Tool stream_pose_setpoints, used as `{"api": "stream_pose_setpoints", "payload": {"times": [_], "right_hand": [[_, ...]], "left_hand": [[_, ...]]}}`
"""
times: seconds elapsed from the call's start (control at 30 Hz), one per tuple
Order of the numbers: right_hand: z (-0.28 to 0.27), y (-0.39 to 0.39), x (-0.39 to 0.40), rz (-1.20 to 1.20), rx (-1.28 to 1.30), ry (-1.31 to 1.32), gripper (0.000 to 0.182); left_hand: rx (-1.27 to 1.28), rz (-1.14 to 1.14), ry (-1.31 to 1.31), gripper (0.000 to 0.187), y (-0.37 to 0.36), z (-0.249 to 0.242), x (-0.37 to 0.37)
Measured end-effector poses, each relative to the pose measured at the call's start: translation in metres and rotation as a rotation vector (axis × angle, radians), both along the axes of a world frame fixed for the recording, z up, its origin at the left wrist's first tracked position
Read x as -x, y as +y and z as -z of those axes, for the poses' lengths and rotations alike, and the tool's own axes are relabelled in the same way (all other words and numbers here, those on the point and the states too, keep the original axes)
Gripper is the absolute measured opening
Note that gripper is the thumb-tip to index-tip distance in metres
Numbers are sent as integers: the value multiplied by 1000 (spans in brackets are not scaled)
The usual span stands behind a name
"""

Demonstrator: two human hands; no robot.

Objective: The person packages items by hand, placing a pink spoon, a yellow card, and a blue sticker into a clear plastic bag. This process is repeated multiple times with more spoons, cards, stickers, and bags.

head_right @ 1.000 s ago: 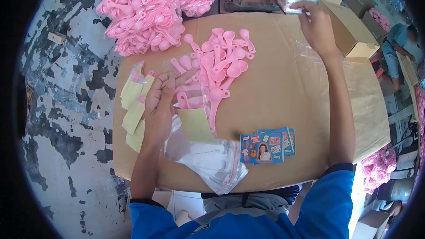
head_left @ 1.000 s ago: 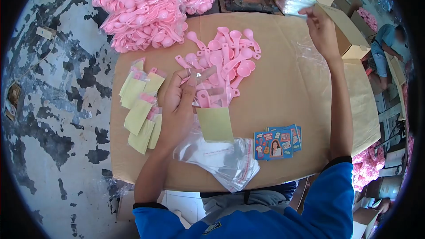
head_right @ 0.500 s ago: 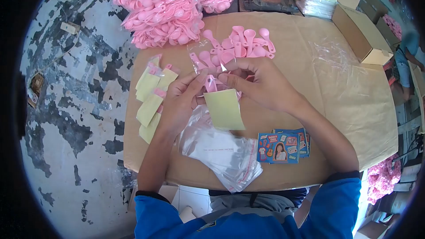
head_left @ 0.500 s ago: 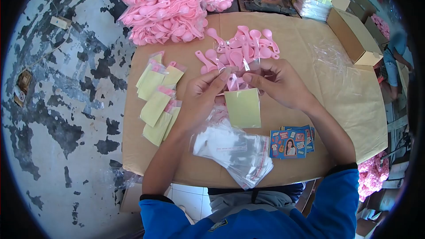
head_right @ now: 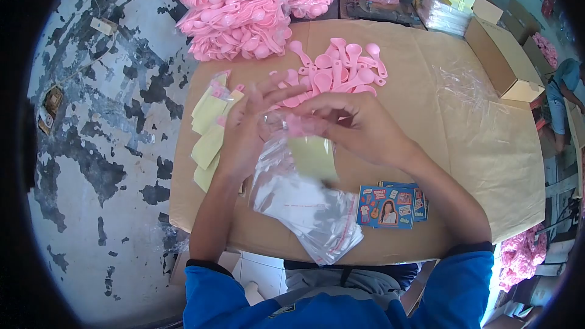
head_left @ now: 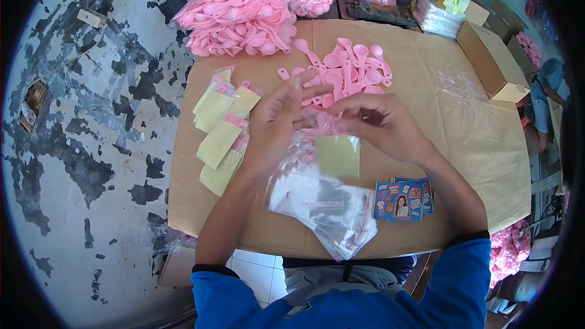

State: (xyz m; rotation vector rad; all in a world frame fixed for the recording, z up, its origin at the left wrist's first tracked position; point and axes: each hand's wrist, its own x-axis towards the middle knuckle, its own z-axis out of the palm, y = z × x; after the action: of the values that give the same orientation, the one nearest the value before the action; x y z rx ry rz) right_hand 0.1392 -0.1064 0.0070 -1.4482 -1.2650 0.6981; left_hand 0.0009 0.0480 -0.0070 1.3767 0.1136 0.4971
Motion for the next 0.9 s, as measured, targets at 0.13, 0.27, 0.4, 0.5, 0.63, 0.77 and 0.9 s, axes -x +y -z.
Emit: {"api": "stream_pose_setpoints", "payload": {"times": [0.13,0.27,0.4,0.5,0.63,0.77,0.9], "right_hand": [[6,3,-4,62,-189,217,21],[3,2,-7,93,-164,98,23],[6,0,-8,76,-139,93,22],[4,-1,-7,59,-112,68,20],[-1,-1,-9,30,-101,2,19],[-4,-1,-4,74,-133,-22,21],[0,-1,-5,91,-155,71,21]], "left_hand": [[-93,233,-112,68,6,17,-4],[-14,200,-97,57,-3,16,-5],[-15,7,52,37,-11,6,-3],[-42,-48,19,31,-16,2,0],[-122,-83,-4,32,-17,5,3],[-33,-65,-28,32,-19,1,2],[14,-68,1,30,-18,-1,1]]}}
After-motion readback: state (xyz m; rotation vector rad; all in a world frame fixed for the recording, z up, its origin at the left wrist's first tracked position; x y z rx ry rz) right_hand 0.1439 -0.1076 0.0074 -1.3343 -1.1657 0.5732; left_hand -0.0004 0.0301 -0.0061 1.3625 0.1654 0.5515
